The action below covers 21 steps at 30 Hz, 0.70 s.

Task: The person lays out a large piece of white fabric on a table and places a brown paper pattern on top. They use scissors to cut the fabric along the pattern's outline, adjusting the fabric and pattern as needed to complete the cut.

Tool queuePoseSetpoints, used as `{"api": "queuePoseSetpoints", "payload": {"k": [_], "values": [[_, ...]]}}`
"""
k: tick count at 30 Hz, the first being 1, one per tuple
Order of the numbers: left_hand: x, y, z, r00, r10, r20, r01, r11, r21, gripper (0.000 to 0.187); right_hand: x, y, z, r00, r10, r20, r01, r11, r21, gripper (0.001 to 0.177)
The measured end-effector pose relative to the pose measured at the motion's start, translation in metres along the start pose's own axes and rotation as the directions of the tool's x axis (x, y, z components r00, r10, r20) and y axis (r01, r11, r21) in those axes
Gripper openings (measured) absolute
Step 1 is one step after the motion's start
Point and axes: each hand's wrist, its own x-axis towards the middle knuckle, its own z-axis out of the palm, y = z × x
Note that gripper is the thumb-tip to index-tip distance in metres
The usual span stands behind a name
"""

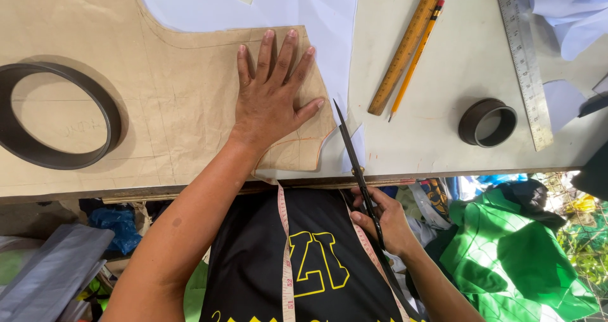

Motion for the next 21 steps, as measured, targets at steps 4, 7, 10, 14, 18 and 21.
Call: {"api": "queuePoseSetpoints", "payload": {"k": [4,7,10,14,18,21], "values": [[-0.0002,-0.0002,0.0004,1.000,-0.004,0.005,0.004,1.000,-0.011,0.081,-0.0007,0.0016,-0.0009,1.000,-0.009,-0.002,0.009,1.000,-0.004,0.057],[-0.0005,-0.0003,0.0007,1.000,0.003,-0.022,-0.003,1.000,-0.005,0.081,-0.0015,0.0024,-0.0017,1.000,0.001,0.001,-0.001,1.000,-0.010,0.055],[-0.0001,-0.0005,0.0006,1.000,0.004,-0.012,-0.004,1.000,0.004,0.080,-0.0023,0.0014,-0.0023,1.000,0.015,0.008,-0.015,1.000,0.006,0.056],[0.0001,-0.0002,-0.0002,1.000,0.003,-0.002,-0.003,1.000,0.002,0.080,-0.0028,-0.0003,-0.0028,0.999,0.040,0.007,-0.040,0.999,-0.001,0.058],[0.0002,-0.0002,0.0004,1.000,0.001,0.008,-0.001,1.000,-0.011,0.080,0.0009,0.0009,-0.0011,1.000,0.013,-0.002,-0.013,1.000,-0.011,0.056],[0.0002,0.0000,-0.0005,1.000,0.002,0.014,-0.002,1.000,0.002,0.080,0.0034,-0.0043,0.0002,1.000,0.026,-0.004,-0.026,0.999,0.031,0.058]]}}
